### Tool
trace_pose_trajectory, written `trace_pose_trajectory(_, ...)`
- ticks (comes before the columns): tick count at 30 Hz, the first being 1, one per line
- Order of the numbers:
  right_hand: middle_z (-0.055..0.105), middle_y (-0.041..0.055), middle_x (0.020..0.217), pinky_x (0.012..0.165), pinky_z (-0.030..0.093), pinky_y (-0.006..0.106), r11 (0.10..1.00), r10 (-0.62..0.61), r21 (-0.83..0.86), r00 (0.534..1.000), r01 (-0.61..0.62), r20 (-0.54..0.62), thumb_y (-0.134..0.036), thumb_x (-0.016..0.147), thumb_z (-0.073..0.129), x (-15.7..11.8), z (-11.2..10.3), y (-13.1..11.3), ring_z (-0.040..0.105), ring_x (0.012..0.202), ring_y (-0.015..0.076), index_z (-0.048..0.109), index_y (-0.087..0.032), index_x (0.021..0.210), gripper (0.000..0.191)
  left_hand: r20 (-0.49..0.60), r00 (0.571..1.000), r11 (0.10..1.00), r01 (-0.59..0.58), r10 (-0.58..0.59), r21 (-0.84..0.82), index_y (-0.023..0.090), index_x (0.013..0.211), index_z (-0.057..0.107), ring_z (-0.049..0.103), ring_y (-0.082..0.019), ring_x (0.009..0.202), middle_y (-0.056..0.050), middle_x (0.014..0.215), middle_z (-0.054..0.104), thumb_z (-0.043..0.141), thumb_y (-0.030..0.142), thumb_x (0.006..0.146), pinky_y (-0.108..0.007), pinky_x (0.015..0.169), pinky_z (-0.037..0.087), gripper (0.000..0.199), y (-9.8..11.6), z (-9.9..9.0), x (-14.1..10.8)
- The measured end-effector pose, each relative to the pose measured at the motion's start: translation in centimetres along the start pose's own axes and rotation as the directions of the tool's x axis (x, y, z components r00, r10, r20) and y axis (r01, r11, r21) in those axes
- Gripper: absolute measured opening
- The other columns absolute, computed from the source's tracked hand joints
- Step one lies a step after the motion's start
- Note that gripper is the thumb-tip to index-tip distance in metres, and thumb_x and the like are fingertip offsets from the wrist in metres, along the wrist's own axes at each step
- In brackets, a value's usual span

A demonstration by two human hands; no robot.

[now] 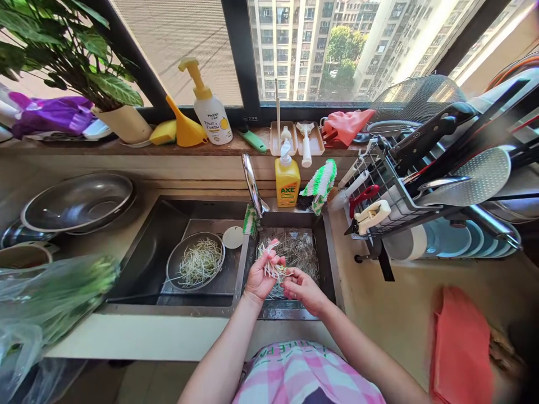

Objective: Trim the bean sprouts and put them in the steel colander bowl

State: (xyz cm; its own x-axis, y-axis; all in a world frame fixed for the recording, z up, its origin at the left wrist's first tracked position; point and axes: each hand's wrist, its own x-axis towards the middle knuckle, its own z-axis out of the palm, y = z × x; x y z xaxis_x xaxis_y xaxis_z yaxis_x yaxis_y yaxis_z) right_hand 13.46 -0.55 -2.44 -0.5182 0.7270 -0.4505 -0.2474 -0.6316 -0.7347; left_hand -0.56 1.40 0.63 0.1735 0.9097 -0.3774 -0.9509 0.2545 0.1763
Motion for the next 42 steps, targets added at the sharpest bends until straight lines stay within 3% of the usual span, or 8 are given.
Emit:
trace_pose_trajectory(4,0.055,-0.0045,0.067,0.048,0.035,0.016,0.968,0.032,0.252,0.991,0.002,-0.129,-0.035,0.065,0.070,0.3,0.5,0.0,0.049,0.050,0.0045,0.053,-0.019,0.085,0.031,-0.019,1.000,0.994,0.001,0.001,0.109,0.019,0.123,0.043,0.059,-0.013,0.087,-0.001,0.086,0.064,0.048,0.011,0.080,-0.039,0.094,0.038,0.044,-0.7,-0.6,-0.1)
trace_pose_trajectory(9,0.056,-0.0049,0.065,0.048,0.037,0.018,0.974,0.010,0.225,0.981,0.035,-0.194,-0.035,0.060,0.073,0.2,0.2,0.4,0.050,0.051,0.0067,0.051,-0.019,0.077,0.032,0.016,1.000,0.995,0.020,-0.021,0.093,0.021,0.121,0.044,0.054,-0.019,0.105,-0.003,0.102,0.063,0.045,0.011,0.079,-0.045,0.100,0.031,0.043,-0.9,-1.1,-0.4)
trace_pose_trajectory(15,0.056,-0.0016,0.069,0.058,0.043,0.025,0.954,-0.273,-0.191,0.929,0.229,-0.251,-0.039,0.066,0.066,-0.2,0.2,0.2,0.053,0.062,0.0125,0.053,-0.019,0.074,0.025,0.066,0.997,0.998,0.040,-0.044,0.053,0.019,0.124,0.042,0.054,-0.020,0.104,-0.003,0.101,0.065,0.043,0.008,0.075,-0.046,0.100,0.028,0.050,-0.9,-1.5,-0.5)
trace_pose_trajectory(22,0.058,0.0069,0.094,0.077,0.043,0.031,0.697,-0.597,-0.633,0.761,0.337,-0.253,-0.039,0.076,0.056,-1.2,0.3,-2.9,0.053,0.087,0.0196,0.058,-0.021,0.091,0.024,0.088,0.992,0.982,0.076,-0.093,0.175,0.024,0.123,0.041,0.061,-0.015,0.085,0.000,0.088,0.065,0.049,0.007,0.070,-0.042,0.091,0.038,0.057,-0.5,-1.3,-1.1)
trace_pose_trajectory(25,0.059,0.0065,0.095,0.079,0.043,0.032,0.788,-0.497,-0.537,0.826,0.300,-0.268,-0.044,0.075,0.055,-0.7,0.4,-3.9,0.054,0.089,0.0197,0.058,-0.021,0.093,0.029,0.120,0.984,0.946,0.092,-0.135,0.311,0.021,0.119,0.045,0.060,-0.014,0.074,-0.001,0.081,0.062,0.052,0.008,0.068,-0.039,0.082,0.044,0.053,-0.7,-1.0,-1.4)
trace_pose_trajectory(28,0.062,0.0041,0.080,0.068,0.046,0.030,0.953,-0.162,-0.285,0.965,0.099,-0.208,-0.052,0.074,0.052,0.2,0.3,-4.4,0.058,0.073,0.0168,0.059,-0.020,0.090,0.036,0.153,0.968,0.878,0.108,-0.200,0.466,0.019,0.117,0.046,0.058,-0.013,0.065,-0.002,0.078,0.059,0.054,0.011,0.069,-0.033,0.070,0.047,0.050,-0.9,-0.9,-1.5)
trace_pose_trajectory(31,0.054,-0.0025,0.054,0.050,0.044,0.026,0.997,0.044,-0.065,0.996,-0.049,-0.077,-0.055,0.074,0.051,0.6,0.4,-4.3,0.053,0.047,0.0121,0.057,-0.018,0.085,0.040,0.166,0.952,0.811,0.119,-0.257,0.573,0.020,0.122,0.041,0.056,-0.011,0.060,-0.003,0.077,0.058,0.055,0.012,0.070,-0.027,0.062,0.046,0.055,-1.0,-1.1,-1.4)
trace_pose_trajectory(42,0.061,0.0003,0.068,0.053,0.040,0.022,0.979,-0.118,-0.189,0.964,0.073,-0.237,-0.042,0.066,0.064,1.4,-0.7,-3.8,0.050,0.054,0.0094,0.062,-0.016,0.084,0.032,0.053,0.935,0.709,0.227,-0.350,0.668,0.030,0.136,0.012,0.057,-0.010,0.057,-0.002,0.079,0.059,0.062,0.020,0.071,-0.024,0.057,0.044,0.082,-1.2,-1.6,-1.5)
